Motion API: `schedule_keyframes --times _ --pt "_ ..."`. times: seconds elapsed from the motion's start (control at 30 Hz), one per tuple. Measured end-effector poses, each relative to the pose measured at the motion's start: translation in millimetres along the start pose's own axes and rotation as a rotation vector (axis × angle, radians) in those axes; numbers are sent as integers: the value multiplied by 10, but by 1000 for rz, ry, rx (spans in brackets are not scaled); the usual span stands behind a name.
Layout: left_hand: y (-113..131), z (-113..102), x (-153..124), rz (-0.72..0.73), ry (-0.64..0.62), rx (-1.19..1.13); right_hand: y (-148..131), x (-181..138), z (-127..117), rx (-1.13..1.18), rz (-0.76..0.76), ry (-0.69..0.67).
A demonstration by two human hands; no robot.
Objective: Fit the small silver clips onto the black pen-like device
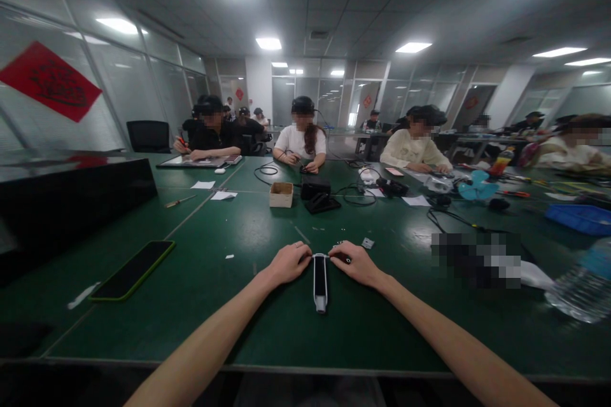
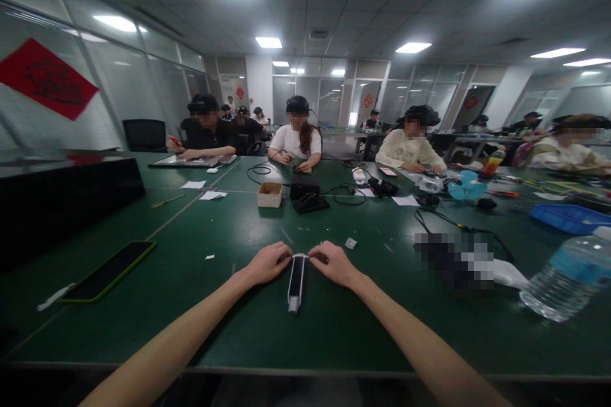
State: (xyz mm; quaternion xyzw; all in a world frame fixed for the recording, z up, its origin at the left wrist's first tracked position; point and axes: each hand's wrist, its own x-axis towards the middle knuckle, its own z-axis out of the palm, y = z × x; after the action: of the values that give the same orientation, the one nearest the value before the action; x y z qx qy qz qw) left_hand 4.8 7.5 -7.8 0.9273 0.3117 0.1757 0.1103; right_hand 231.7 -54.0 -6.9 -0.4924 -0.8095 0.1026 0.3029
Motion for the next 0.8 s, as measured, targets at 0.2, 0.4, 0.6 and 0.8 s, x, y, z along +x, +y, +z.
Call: schedule_keyframes --times 0.2,0.4,0.6,0.8 --pt "6 0 4 13 2 6 -24 13 19 -12 -29 -2" --pt "4 6 5 14 4 8 -31 27 55 -55 -47 31" --pt "8 4 8 22 9 12 -45 19 66 -97 -58 38" --pt "-9 9 3 36 26 3 -8 29 -34 -130 -71 54"
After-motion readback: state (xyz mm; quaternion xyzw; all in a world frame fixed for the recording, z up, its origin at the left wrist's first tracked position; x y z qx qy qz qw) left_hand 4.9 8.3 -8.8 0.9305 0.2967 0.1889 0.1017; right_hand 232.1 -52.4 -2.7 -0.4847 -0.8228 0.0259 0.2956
